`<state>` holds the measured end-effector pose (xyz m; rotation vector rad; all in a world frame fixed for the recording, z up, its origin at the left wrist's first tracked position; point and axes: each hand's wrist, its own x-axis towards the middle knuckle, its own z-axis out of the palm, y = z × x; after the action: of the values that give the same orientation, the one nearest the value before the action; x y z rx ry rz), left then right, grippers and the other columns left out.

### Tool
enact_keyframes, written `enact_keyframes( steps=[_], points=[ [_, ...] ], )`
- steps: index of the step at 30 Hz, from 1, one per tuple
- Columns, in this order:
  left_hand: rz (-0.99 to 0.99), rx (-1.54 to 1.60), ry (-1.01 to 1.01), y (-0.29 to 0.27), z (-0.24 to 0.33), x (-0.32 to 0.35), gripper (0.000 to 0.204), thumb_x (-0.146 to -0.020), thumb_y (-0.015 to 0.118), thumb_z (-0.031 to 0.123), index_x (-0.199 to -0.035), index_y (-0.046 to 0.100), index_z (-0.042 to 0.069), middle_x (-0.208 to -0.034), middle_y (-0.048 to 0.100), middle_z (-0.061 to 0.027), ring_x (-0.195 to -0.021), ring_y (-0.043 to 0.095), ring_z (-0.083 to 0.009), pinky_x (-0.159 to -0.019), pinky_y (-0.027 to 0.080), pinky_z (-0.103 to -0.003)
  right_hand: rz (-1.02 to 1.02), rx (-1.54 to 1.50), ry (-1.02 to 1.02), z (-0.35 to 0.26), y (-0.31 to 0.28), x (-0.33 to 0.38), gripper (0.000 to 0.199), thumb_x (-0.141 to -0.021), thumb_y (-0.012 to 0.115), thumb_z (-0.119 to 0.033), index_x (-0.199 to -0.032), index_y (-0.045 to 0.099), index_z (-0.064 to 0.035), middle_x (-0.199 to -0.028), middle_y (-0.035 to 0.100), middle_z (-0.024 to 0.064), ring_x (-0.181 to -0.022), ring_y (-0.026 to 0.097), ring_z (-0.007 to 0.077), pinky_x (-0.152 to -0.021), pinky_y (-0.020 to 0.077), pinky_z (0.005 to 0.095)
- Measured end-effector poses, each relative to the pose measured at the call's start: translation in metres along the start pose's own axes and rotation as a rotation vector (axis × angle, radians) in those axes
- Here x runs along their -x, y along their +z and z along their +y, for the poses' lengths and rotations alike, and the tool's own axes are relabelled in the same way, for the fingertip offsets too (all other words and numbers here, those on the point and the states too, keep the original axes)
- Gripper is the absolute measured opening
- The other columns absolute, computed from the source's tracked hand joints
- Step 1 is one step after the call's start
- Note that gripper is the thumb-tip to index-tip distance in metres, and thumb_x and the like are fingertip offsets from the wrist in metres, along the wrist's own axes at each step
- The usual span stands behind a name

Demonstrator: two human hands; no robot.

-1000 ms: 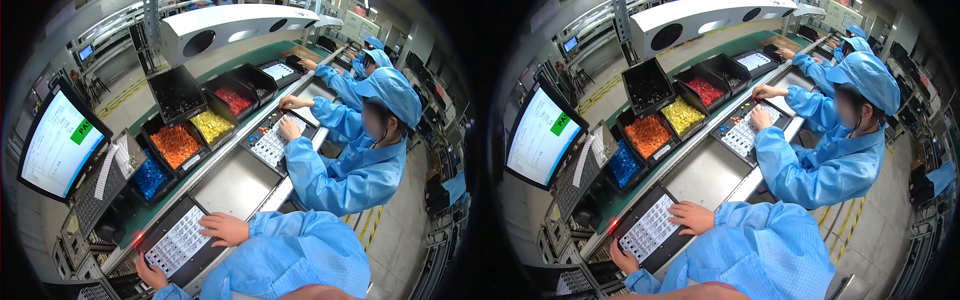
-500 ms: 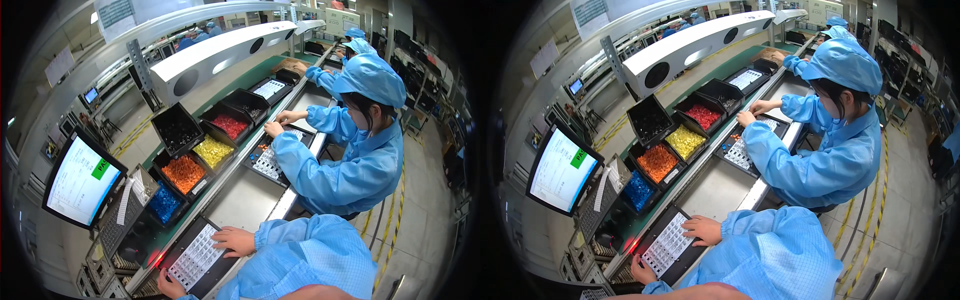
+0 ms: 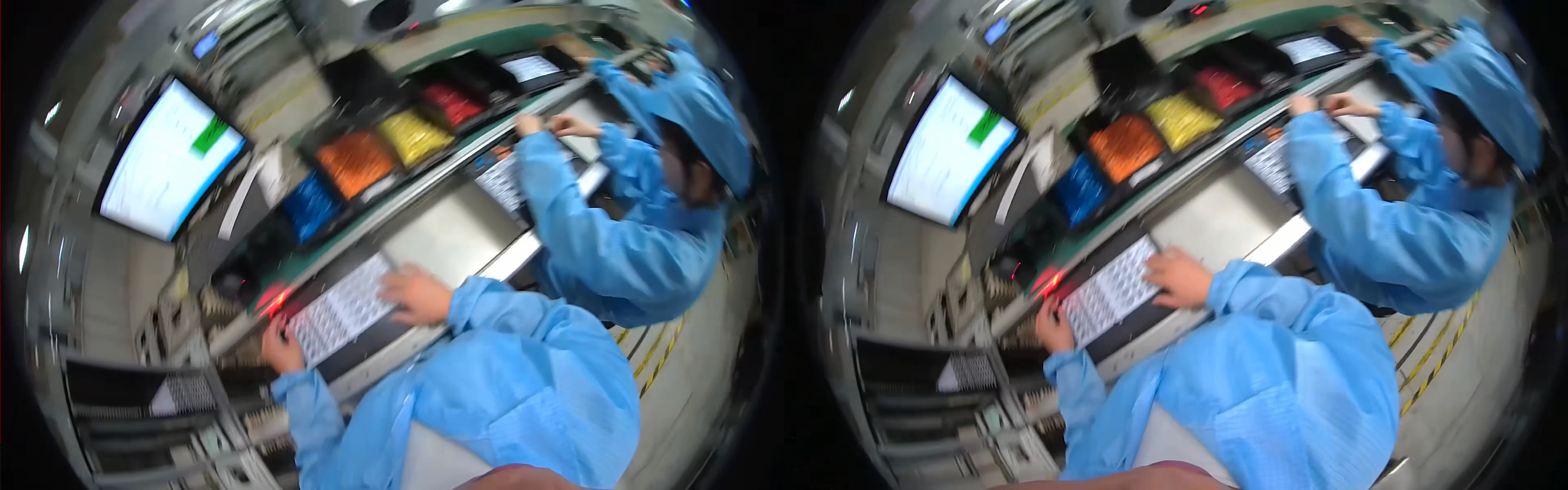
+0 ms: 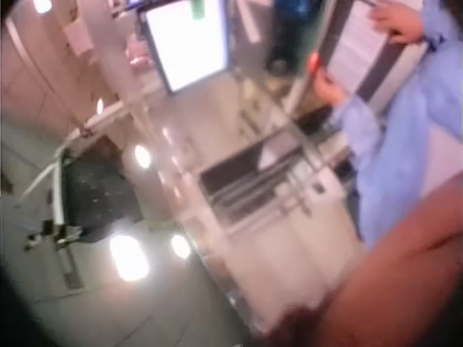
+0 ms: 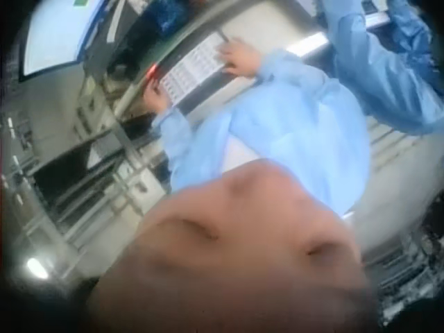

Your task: Manual assembly of small electronic components onto a circuit board template at a factory workstation.

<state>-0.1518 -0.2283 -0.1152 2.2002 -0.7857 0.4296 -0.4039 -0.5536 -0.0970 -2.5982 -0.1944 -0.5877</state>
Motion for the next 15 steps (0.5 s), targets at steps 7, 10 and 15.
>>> enact_keyframes(
  steps=[7, 10, 15],
  points=[
    [-0.026, -0.139, -0.03, 0.0, 0.01, -0.002, 0.036, -0.088, 0.078, 0.004, -0.123, 0.076, 0.008, -0.109, 0.078, -0.0117, -0.105, 0.073, -0.03, -0.099, 0.055, -0.042, -0.081, -0.121, 0.181, 0.038, -0.007, -0.039, 0.038, -0.088, 0.083, -0.028, -0.12, 0.076, -0.0099, -0.118, 0.073, 0.0152, -0.11, 0.067, 0.0345, -0.097, 0.0522, 0.0488],
    [-0.007, -0.22, 0.021, -0.006, 0.031, -0.005, 0.037, -0.087, 0.079, 0.004, -0.123, 0.075, 0.01, -0.113, 0.071, -0.0129, -0.11, 0.068, -0.0342, -0.099, 0.053, -0.043, 0.112, -0.032, 0.172, 0.044, -0.003, -0.07, 0.041, -0.089, 0.081, -0.017, -0.129, 0.072, -0.0103, -0.113, 0.068, 0.015, -0.105, 0.063, 0.0374, -0.092, 0.0527, 0.0469],
    [-0.196, 0.051, 0.046, 0.002, 0.074, -0.014, 0.038, -0.09, 0.078, 0.006, -0.128, 0.074, 0.007, -0.112, 0.07, -0.0122, -0.108, 0.067, -0.032, -0.097, 0.054, -0.04, 0.092, -0.018, 0.192, 0.057, 0.014, -0.084, 0.051, -0.087, 0.085, -0.014, -0.135, 0.07, -0.0104, -0.116, 0.064, 0.0125, -0.11, 0.058, 0.0352, -0.099, 0.052, 0.0452]
  ],
)
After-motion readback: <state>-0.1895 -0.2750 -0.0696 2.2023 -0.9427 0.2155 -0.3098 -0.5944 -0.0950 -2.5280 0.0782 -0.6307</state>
